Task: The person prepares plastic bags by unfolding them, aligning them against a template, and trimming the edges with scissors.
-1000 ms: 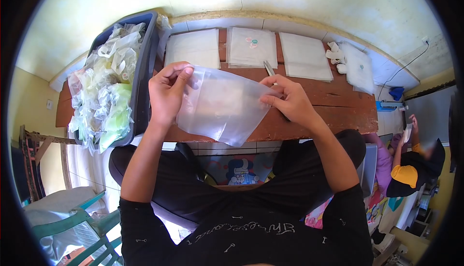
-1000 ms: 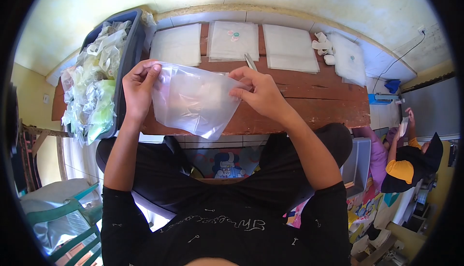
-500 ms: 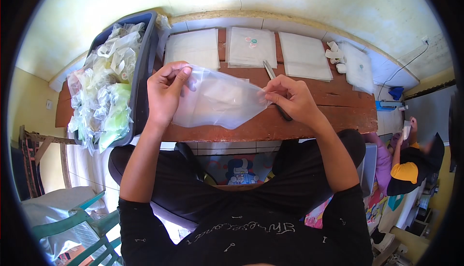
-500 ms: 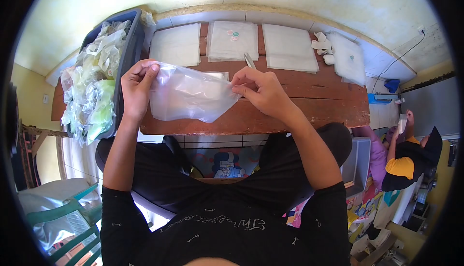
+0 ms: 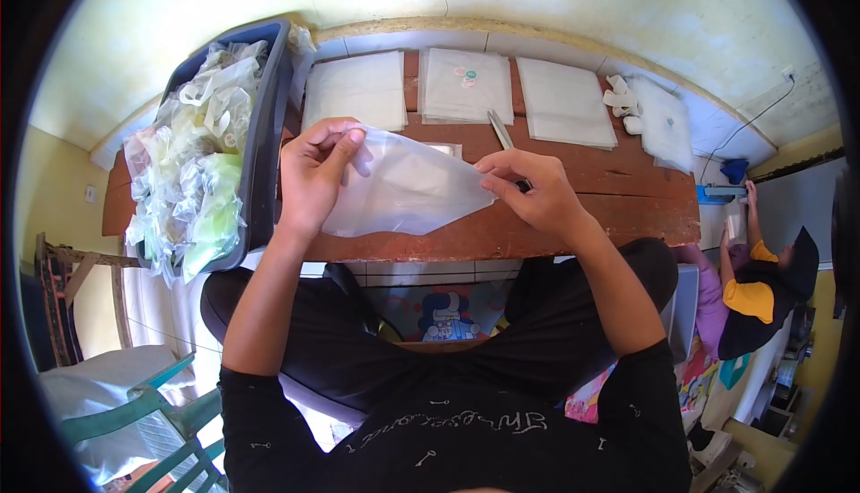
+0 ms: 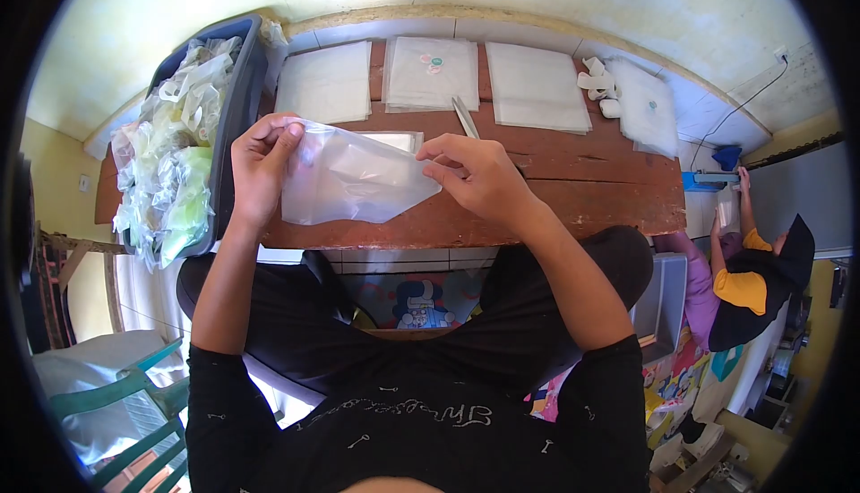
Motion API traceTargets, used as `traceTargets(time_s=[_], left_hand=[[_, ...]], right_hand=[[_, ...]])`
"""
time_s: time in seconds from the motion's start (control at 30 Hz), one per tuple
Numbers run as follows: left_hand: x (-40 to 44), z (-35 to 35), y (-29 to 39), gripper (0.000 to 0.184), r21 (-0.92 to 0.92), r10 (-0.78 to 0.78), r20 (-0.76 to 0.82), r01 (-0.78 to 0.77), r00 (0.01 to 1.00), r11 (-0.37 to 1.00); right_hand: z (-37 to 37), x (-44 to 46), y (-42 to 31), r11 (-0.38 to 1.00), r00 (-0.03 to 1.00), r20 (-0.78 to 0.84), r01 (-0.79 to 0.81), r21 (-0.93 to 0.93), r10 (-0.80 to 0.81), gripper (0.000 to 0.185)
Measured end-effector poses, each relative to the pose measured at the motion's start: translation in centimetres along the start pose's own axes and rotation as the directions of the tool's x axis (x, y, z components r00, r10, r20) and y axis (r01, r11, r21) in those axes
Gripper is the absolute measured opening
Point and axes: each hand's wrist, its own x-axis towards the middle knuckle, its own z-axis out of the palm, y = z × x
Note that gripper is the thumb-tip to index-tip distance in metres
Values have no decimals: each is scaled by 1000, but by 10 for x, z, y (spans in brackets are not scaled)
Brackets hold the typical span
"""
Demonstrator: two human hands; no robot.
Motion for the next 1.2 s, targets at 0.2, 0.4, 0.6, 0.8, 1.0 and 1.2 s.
traceTargets(time_s=[0.2,0.4,0.6,0.8,1.0,1.2], left_hand=[[-2,4,-1,16,-6,-26,2,26,1000,1000],[-2,4,-3,17,16,4,51,-4,999,1000],[1,-1,1,13,82,56,13,-57,998,995],[0,2,-1,11,179,-8,77,-6,997,984],[5,-4,-11,12,-6,-92,2,92,996,996],[12,-3,-22,15,-209,-190,-60,174,980,962]], right_hand=[[1,0,1,982,993,-24,108,-154,-113,17],[-5,2,-8,987,981,186,-34,-157,63,19],[-23,0,-3,979,819,537,-163,-122,203,20],[-31,-1,-13,942,678,679,-331,-60,281,19],[-34,2,-2,968,899,403,-227,103,168,15],[-2,8,13,589,879,24,-339,733,476,34]])
